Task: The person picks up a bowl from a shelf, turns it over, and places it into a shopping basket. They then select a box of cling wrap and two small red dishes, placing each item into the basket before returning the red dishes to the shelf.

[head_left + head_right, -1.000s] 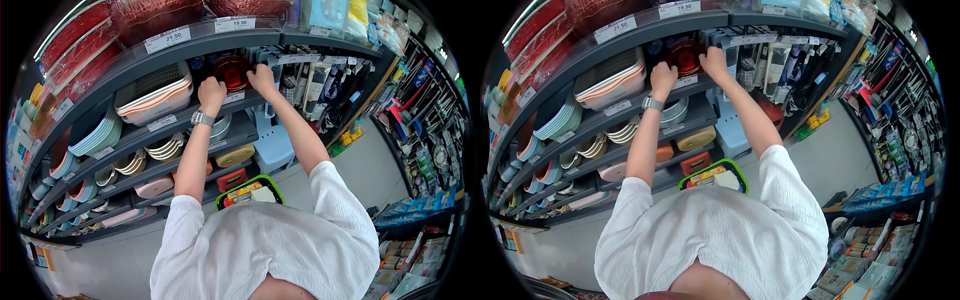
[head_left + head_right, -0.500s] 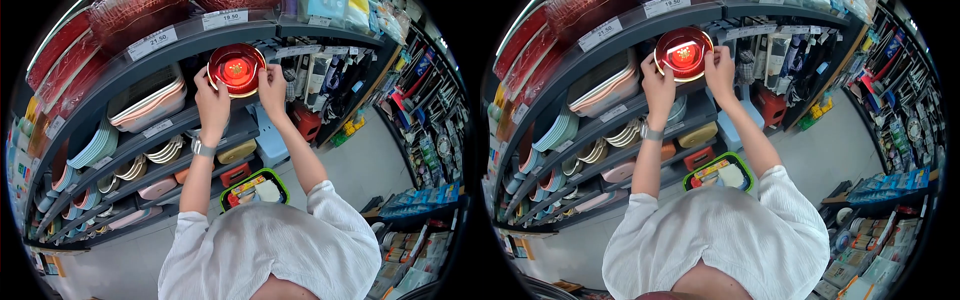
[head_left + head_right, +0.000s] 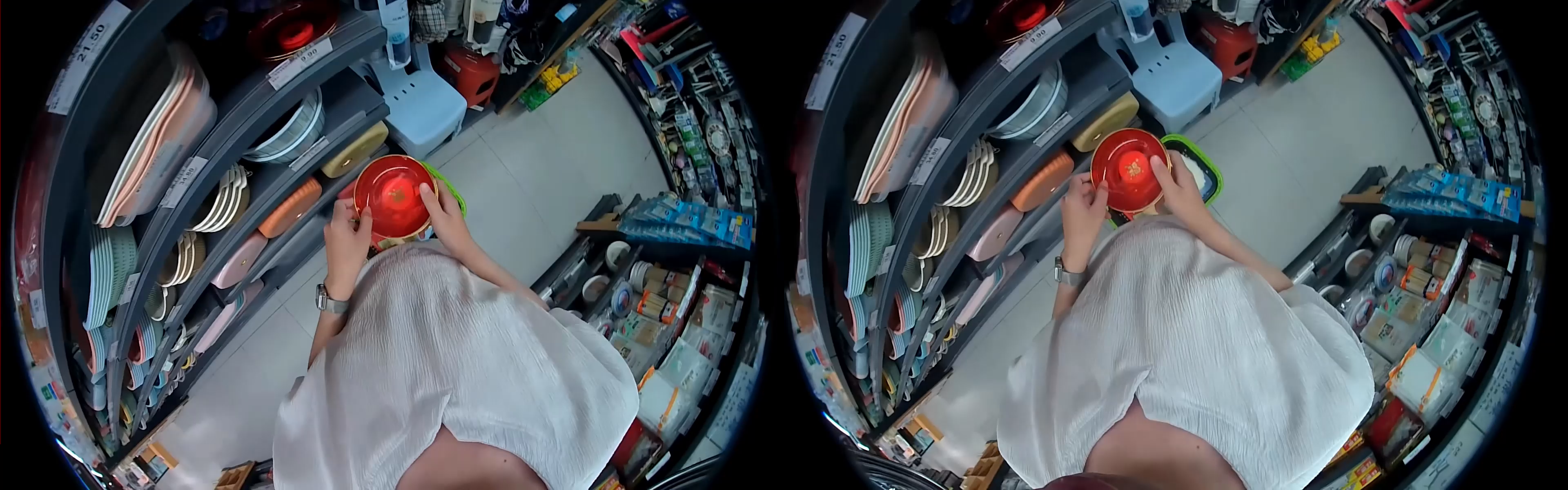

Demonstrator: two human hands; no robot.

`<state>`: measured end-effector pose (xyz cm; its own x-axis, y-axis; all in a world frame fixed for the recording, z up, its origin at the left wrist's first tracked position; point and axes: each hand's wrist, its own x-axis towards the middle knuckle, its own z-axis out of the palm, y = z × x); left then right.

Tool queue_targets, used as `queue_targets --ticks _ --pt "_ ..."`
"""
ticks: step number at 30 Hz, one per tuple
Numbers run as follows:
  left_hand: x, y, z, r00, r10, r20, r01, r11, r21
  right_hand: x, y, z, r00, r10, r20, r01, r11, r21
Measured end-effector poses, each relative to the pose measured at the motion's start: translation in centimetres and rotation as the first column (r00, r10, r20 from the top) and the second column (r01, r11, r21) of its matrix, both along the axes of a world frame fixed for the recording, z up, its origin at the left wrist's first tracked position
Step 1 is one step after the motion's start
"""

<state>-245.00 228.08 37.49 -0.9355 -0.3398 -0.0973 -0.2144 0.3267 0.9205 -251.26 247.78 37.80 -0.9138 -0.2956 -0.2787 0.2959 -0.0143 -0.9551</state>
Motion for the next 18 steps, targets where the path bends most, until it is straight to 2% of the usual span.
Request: queue_targets --ticks 3,5,7,9,10,12,13,14,16,18 --pt "-0.7 -0.3 1.4 1.000 -0.008 -0.012 0.008 1.000 -0.001 -0.8 -0.2 -0.9 0.999 -0.017 -0.041 0.016 0.999 -0.041" --pt "-1.3 -1.0 1.9 0.999 -0.045 -0.007 0.044 0.994 -0.100 -0.7 -1.1 0.3 0.992 -0.074 -0.100 0.074 0.997 -0.003" --pt "-1.6 -1.0 1.2 0.997 -0.017 -0.074 0.013 0.999 -0.051 -1.0 -2.1 0.4 0.882 -0.214 -0.420 0.230 0.973 -0.011" --pt "-1.8 -1.2 0.9 0.955 0.071 -0.288 -0.041 0.993 0.109 -1.1 -1.9 1.0 0.910 -0.222 -0.349 0.249 0.968 0.032" --pt "-1.7 -1.6 0.7 0.956 0.063 -0.287 -0.033 0.994 0.108 -1.1 -1.6 1.2 0.933 -0.230 -0.277 0.260 0.963 0.076" --pt "-1.6 -2.9 0.4 0.963 0.234 -0.134 -0.137 0.851 0.507 -1.3 -1.2 1.5 0.938 -0.259 -0.229 0.272 0.962 0.027" --pt "-1.0 -3.3 3.0 0.962 0.274 0.000 -0.200 0.704 0.681 -1.4 -0.9 1.6 0.941 -0.281 -0.186 0.282 0.959 -0.023" --pt "-0.8 -4.3 1.8 0.964 0.261 -0.058 -0.146 0.697 0.702 -1.3 -0.8 1.6 0.940 -0.285 -0.185 0.286 0.958 -0.023" --pt "-0.8 -5.3 0.6 0.962 0.248 -0.116 -0.090 0.688 0.721 -1.1 -0.8 1.6 0.951 -0.296 -0.094 0.276 0.944 -0.180" --pt "-0.8 -5.6 0.3 0.944 0.309 -0.116 -0.125 0.659 0.742 -1.0 -0.9 2.1 0.944 -0.299 -0.138 0.281 0.950 -0.134"
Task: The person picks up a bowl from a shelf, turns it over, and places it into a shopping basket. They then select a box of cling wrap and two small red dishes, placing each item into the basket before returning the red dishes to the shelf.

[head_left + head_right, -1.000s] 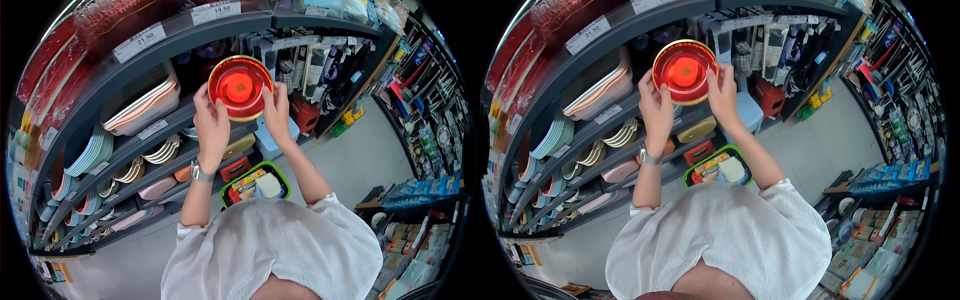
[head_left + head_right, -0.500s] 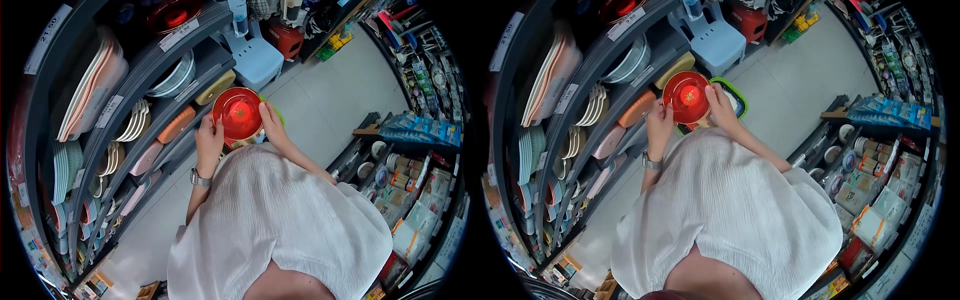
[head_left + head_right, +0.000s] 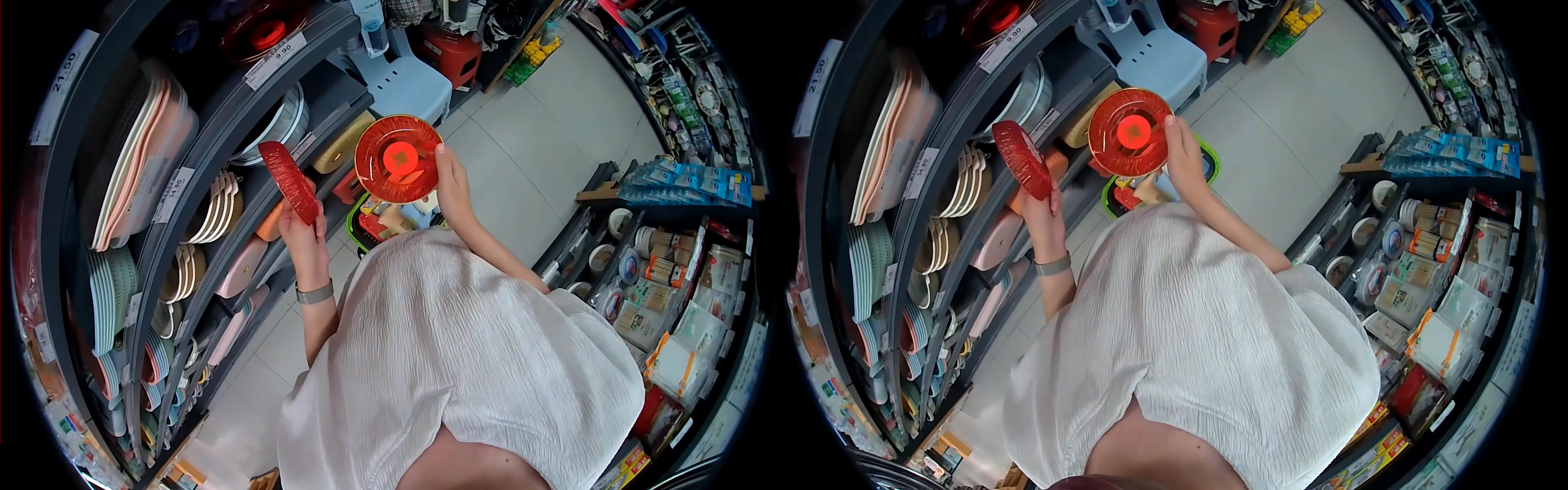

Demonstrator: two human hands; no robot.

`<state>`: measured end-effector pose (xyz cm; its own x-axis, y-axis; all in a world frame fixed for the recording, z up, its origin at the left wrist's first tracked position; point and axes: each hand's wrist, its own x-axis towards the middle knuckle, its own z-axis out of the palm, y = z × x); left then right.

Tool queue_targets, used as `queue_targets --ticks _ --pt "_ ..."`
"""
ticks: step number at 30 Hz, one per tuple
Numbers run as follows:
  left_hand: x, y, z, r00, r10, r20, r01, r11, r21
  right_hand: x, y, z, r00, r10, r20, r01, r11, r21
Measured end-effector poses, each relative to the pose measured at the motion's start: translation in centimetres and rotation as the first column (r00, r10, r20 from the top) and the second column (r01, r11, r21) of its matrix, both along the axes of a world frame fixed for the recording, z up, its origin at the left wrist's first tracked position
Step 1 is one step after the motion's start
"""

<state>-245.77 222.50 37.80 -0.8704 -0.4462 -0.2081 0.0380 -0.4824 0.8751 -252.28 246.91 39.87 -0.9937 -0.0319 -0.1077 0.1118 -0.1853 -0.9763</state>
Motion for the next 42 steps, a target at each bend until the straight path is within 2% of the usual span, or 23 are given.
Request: queue_targets --ticks 5,7,9,11,12,14,18,20,21,23,24,25,26,28,29,31,32,34,36,37,38,42 --pt "-0.2 2.4 2.1 0.997 0.062 0.047 -0.055 0.991 -0.126 0.5 -0.7 -0.4 0.998 0.049 -0.045 -0.043 0.990 0.131" --pt "-0.4 3.1 1.7 0.995 0.087 0.043 -0.078 0.982 -0.172 0.7 -1.5 -2.0 0.994 0.070 -0.079 -0.064 0.995 0.074" --pt "-0.8 3.4 0.7 0.997 0.075 -0.031 -0.081 0.957 -0.279 0.9 -1.6 -2.6 0.991 0.107 -0.080 -0.099 0.990 0.105" --pt "-0.5 3.4 0.8 0.997 0.075 0.009 -0.069 0.950 -0.304 0.9 -2.3 -2.9 0.980 0.045 -0.196 -0.048 0.999 -0.008" --pt "-0.4 3.5 1.2 0.995 0.085 0.050 -0.066 0.950 -0.305 0.9 -2.4 -2.8 0.979 0.045 -0.197 -0.047 0.999 -0.005" --pt "-0.2 3.7 1.4 0.991 0.095 0.094 -0.062 0.950 -0.306 1.0 -2.4 -2.6 0.990 0.062 -0.127 -0.068 0.997 -0.045" --pt "0.0 3.8 1.4 0.996 0.076 0.053 -0.055 0.943 -0.329 0.9 -2.4 -3.3 0.989 0.092 -0.120 -0.096 0.995 -0.030" --pt "-0.4 3.9 1.0 0.996 0.088 0.025 -0.074 0.937 -0.342 0.8 -2.4 -2.7 0.983 0.181 0.027 -0.172 0.966 -0.190" --pt "-0.6 3.9 0.5 0.996 0.087 -0.015 -0.086 0.908 -0.410 0.9 -2.4 -2.2 0.983 0.183 0.027 -0.175 0.966 -0.191" --pt "-0.4 3.9 0.0 0.995 0.086 -0.051 -0.100 0.874 -0.476 1.1 -2.3 -1.2 0.980 0.189 0.056 -0.185 0.981 -0.056" --pt "-0.4 4.0 0.3 0.996 0.092 -0.023 -0.086 0.785 -0.613 1.1 -2.2 -1.2 0.980 0.190 0.057 -0.187 0.981 -0.057" --pt "-0.4 4.1 0.6 0.995 0.100 0.003 -0.066 0.677 -0.733 1.1 -2.2 -1.2 0.983 0.182 0.019 -0.182 0.983 0.015" --pt "-0.4 4.0 0.7 0.995 0.100 0.004 -0.065 0.676 -0.734 1.1 -2.2 -1.2 0.984 0.175 -0.019 -0.173 0.981 0.087" --pt "-0.4 3.9 0.7 0.988 0.043 0.146 0.094 0.579 -0.810 1.1 -2.0 -1.9 0.983 0.179 -0.039 -0.174 0.979 0.109" --pt "-0.4 3.8 0.6 0.988 0.041 0.148 0.097 0.577 -0.811 1.2 -1.9 -2.1 0.981 0.184 -0.059 -0.175 0.976 0.132" --pt "-0.5 3.8 0.4 0.957 -0.059 0.286 0.256 0.636 -0.728 1.2 -1.9 -1.9 0.985 0.167 -0.040 -0.159 0.977 0.144" --pt "-0.5 3.8 0.4 0.956 -0.060 0.289 0.260 0.634 -0.728 1.3 -1.9 -1.8 0.988 0.151 -0.022 -0.146 0.977 0.157" --pt "-0.6 3.8 0.4 0.935 -0.102 0.340 0.323 0.644 -0.694 1.1 -1.5 -2.5 0.979 0.199 0.044 -0.202 0.975 0.097" --pt "-0.8 3.6 -0.8 0.933 -0.091 0.349 0.332 0.597 -0.730 0.9 -1.2 -3.5 0.963 0.246 0.105 -0.251 0.968 0.032" --pt "-0.8 3.6 -1.3 0.932 -0.078 0.354 0.336 0.551 -0.764 1.0 -1.1 -4.1 0.970 0.238 0.056 -0.243 0.964 0.108" --pt "-0.7 3.6 -1.8 0.930 -0.084 0.358 0.343 0.547 -0.764 1.0 -1.0 -4.6 0.973 0.232 0.004 -0.229 0.956 0.184" --pt "-0.8 4.1 -2.4 0.931 -0.092 0.354 0.340 0.573 -0.745 0.9 -0.2 -5.5 0.962 0.271 0.018 -0.271 0.955 0.122"
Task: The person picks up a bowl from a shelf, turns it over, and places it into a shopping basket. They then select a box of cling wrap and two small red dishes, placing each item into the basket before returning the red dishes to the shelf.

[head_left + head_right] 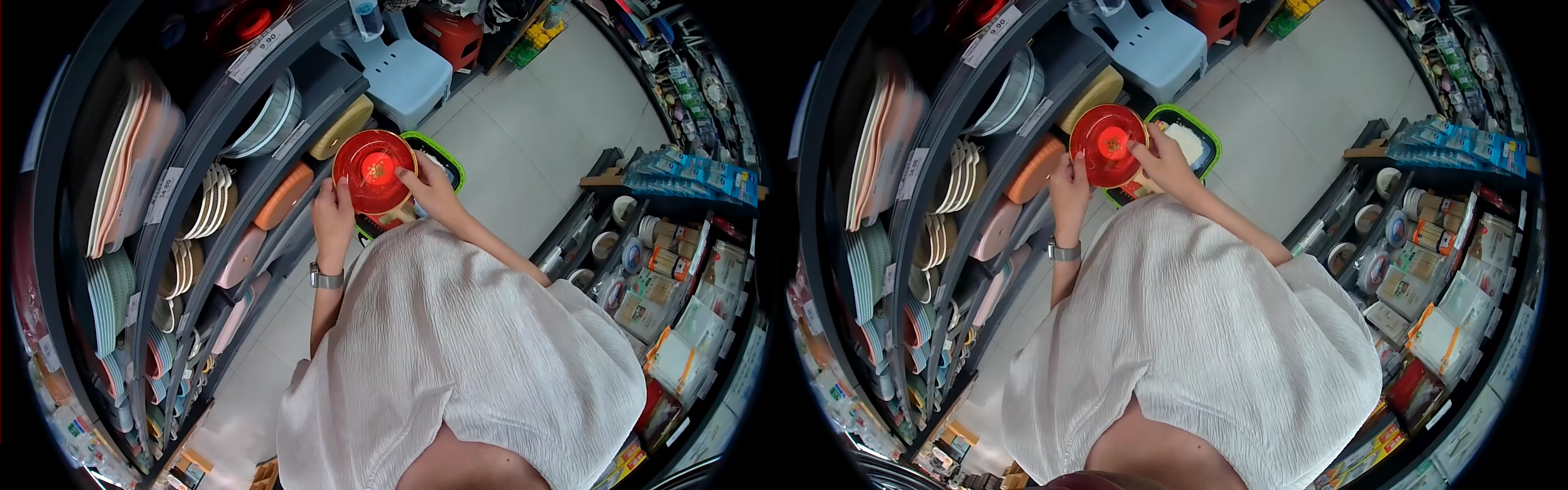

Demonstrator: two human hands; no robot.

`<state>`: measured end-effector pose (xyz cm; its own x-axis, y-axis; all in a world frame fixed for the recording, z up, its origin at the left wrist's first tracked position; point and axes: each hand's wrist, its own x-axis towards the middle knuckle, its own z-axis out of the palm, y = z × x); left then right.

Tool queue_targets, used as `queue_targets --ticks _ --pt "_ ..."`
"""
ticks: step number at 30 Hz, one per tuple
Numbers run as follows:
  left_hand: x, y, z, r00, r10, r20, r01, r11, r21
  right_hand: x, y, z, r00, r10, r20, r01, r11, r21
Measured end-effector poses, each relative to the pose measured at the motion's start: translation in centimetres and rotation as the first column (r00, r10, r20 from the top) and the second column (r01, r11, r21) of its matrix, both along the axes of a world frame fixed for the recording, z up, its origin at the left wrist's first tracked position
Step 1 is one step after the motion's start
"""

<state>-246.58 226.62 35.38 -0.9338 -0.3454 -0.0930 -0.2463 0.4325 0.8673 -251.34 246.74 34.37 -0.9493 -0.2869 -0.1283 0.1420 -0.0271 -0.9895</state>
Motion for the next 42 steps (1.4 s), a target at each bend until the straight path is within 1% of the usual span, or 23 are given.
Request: queue_targets --ticks 3,5,7,8,9,10,11,12,13,14,15,17,19,20,23,24,27,29,32,35,37,39,42 --pt "-0.3 0.4 0.1 1.000 -0.019 -0.008 0.020 0.999 0.043 -0.2 0.6 1.1 0.999 0.010 0.041 -0.010 1.000 -0.011" --pt "-0.3 1.1 0.9 0.999 -0.032 0.023 0.031 0.997 0.074 0.0 0.8 1.7 0.985 -0.019 -0.172 0.021 1.000 0.010" --pt "-0.9 2.0 1.8 0.997 -0.036 0.064 0.021 0.973 0.232 0.2 1.0 3.9 0.981 -0.011 -0.195 0.010 1.000 -0.007" --pt "-1.0 2.2 1.8 0.997 -0.041 0.066 0.025 0.973 0.228 0.4 1.2 5.2 0.977 0.000 -0.214 -0.005 1.000 -0.021" --pt "-1.1 2.3 1.5 0.998 -0.048 0.026 0.036 0.933 0.359 0.4 1.4 6.2 0.977 -0.003 -0.213 -0.002 1.000 -0.025" --pt "-1.2 2.4 1.1 0.999 -0.048 -0.016 0.049 0.875 0.482 0.2 1.5 7.3 0.904 0.101 -0.415 -0.070 0.994 0.089" --pt "-0.8 2.4 0.2 0.999 -0.045 -0.015 0.046 0.877 0.479 0.2 1.6 8.1 0.782 0.220 -0.583 -0.114 0.971 0.212" --pt "-0.2 2.2 -0.7 0.998 0.046 -0.036 -0.007 0.705 0.709 0.3 1.5 8.7 0.705 0.293 -0.645 -0.164 0.953 0.254" --pt "0.2 1.9 -1.5 0.989 0.142 -0.034 -0.037 0.472 0.881 0.4 1.2 9.1 0.615 0.363 -0.700 -0.211 0.931 0.298" --pt "-0.9 1.9 1.7 0.959 -0.026 -0.282 0.280 -0.056 0.958 0.6 0.8 9.3 0.512 0.419 -0.750 -0.200 0.907 0.370" --pt "-1.6 2.9 3.1 0.918 -0.020 -0.396 0.394 0.158 0.906 0.9 0.6 9.7 0.503 0.423 -0.754 -0.217 0.906 0.363" --pt "-2.7 2.6 4.4 0.810 -0.101 -0.578 0.584 0.040 0.811 1.3 0.2 10.6 0.337 0.534 -0.775 -0.193 0.845 0.499" --pt "-2.8 2.5 5.2 0.871 -0.058 -0.487 0.490 0.076 0.868 1.4 0.2 10.7 0.345 0.535 -0.771 -0.198 0.845 0.497" --pt "-3.3 2.4 4.8 0.804 -0.075 -0.590 0.595 0.093 0.798 1.3 0.5 10.5 0.344 0.524 -0.779 -0.185 0.851 0.491" --pt "-3.3 2.8 6.0 0.768 -0.087 -0.634 0.639 0.153 0.754 1.2 0.8 10.0 0.337 0.482 -0.809 -0.168 0.876 0.452" --pt "-3.2 3.0 6.3 0.774 -0.064 -0.630 0.633 0.118 0.765 1.0 0.8 9.7 0.332 0.461 -0.823 -0.153 0.887 0.436" --pt "-2.9 3.5 7.5 0.797 -0.018 -0.604 0.600 0.146 0.787 0.7 0.6 9.0 0.312 0.430 -0.847 -0.147 0.903 0.404" --pt "-2.8 3.3 7.7 0.777 -0.019 -0.629 0.620 0.195 0.760 0.5 0.4 8.9 0.303 0.417 -0.857 -0.151 0.909 0.389" --pt "-2.3 2.9 8.0 0.819 -0.055 -0.571 0.562 0.278 0.779 0.4 0.2 9.0 0.294 0.383 -0.876 -0.150 0.923 0.354" --pt "-1.9 2.8 6.8 0.856 -0.048 -0.514 0.512 0.208 0.833 0.4 0.1 9.2 0.321 0.391 -0.863 -0.175 0.920 0.351" --pt "-1.3 3.4 6.4 0.816 0.087 -0.572 0.560 0.124 0.819 0.2 0.0 9.4 0.325 0.418 -0.848 -0.196 0.907 0.372" --pt "-0.5 3.4 6.4 0.764 0.065 -0.642 0.610 0.253 0.751 0.1 -0.3 9.6 0.325 0.416 -0.849 -0.199 0.908 0.369" --pt "0.7 3.4 5.3 0.806 0.036 -0.590 0.527 0.410 0.745 0.2 -0.7 10.2 0.353 0.411 -0.840 -0.184 0.911 0.369"
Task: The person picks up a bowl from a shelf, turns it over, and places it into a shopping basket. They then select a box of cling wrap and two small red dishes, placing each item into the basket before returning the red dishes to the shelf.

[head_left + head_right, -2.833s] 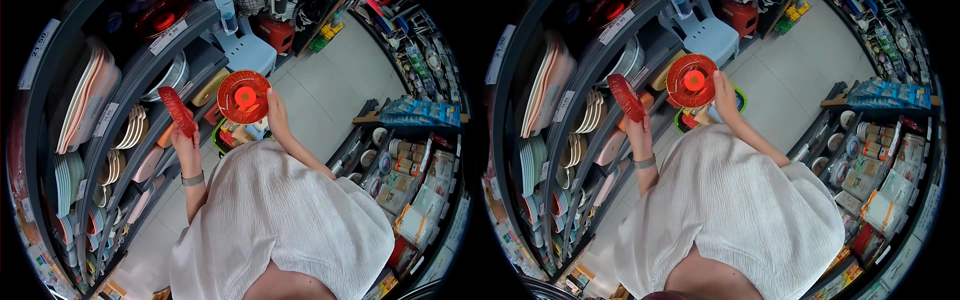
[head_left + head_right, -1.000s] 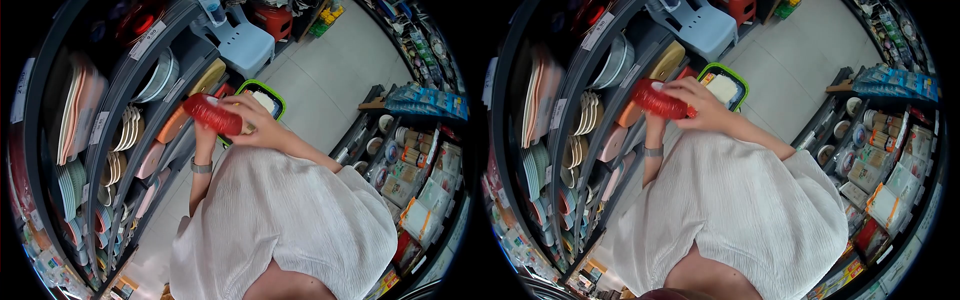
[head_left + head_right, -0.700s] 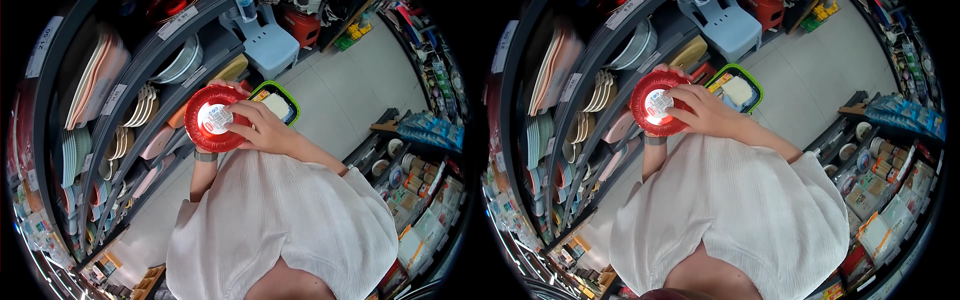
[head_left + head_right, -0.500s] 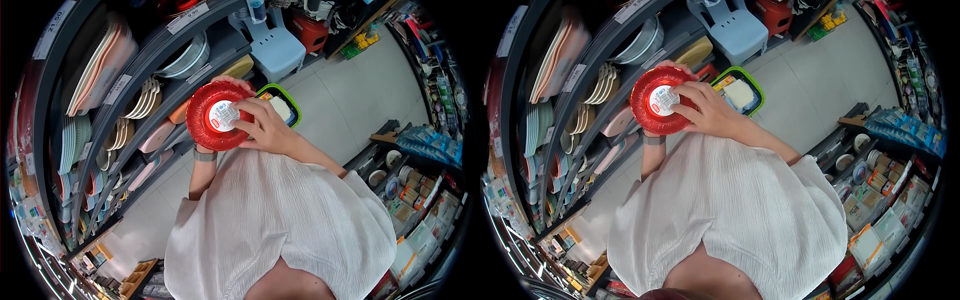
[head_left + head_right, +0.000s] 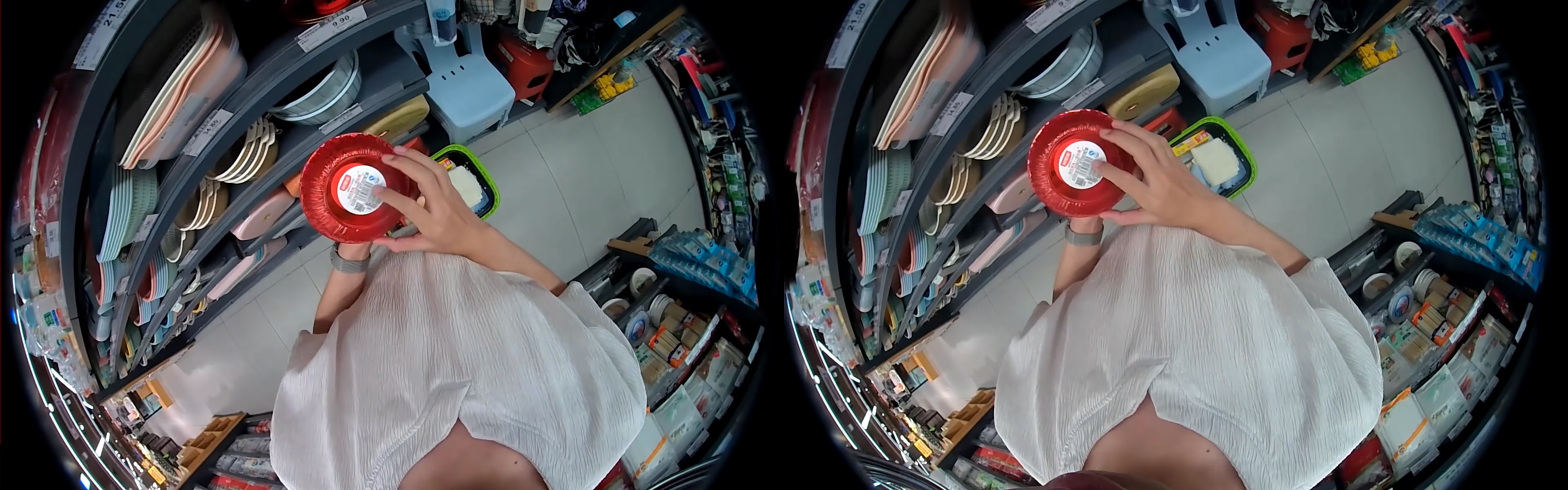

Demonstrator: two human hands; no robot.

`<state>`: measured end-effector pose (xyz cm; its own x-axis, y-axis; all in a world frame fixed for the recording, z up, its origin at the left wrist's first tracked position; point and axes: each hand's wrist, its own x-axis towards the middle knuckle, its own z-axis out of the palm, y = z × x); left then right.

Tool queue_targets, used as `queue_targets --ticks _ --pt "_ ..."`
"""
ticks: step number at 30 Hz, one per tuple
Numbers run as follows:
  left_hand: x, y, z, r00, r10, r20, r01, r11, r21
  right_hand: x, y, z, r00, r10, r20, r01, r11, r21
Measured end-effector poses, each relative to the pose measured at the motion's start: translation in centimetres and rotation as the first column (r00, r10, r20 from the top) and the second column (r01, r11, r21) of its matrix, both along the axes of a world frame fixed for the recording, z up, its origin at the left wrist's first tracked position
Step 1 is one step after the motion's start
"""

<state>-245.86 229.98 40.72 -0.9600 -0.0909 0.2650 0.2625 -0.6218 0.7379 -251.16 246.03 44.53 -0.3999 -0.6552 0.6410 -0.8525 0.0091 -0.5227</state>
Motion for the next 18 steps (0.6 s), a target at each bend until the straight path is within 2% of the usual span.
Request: queue_targets --ticks 2,5,7,8,10,17,18 --pt "1.2 0.3 -1.6 0.995 0.049 0.088 -0.037 0.991 -0.125 -0.1 -0.1 0.4 1.000 -0.027 0.016 0.027 1.000 0.007" --pt "2.6 0.8 -3.7 0.974 0.112 0.196 -0.047 0.950 -0.308 -0.3 -0.4 0.5 0.997 0.038 0.067 -0.042 0.997 0.058" --pt "2.9 1.0 -4.1 0.970 0.124 0.210 -0.045 0.938 -0.344 -0.3 -0.4 0.1 0.991 0.058 0.119 -0.062 0.998 0.030" --pt "3.0 0.9 -4.1 0.967 0.124 0.225 -0.041 0.940 -0.339 -0.3 -0.4 -0.1 0.992 0.051 0.116 -0.056 0.998 0.042" --pt "3.2 0.7 -3.4 0.969 0.088 0.230 -0.026 0.965 -0.260 0.0 -0.6 -0.6 0.955 0.093 0.281 -0.086 0.996 -0.039" --pt "3.8 0.6 -2.5 0.974 0.035 0.225 -0.026 0.999 -0.042 0.2 -1.2 -0.6 0.913 0.166 0.373 -0.152 0.986 -0.067" --pt "3.6 0.6 -2.4 0.976 0.033 0.216 -0.030 0.999 -0.019 0.2 -1.3 -0.2 0.933 0.139 0.332 -0.148 0.989 0.000"
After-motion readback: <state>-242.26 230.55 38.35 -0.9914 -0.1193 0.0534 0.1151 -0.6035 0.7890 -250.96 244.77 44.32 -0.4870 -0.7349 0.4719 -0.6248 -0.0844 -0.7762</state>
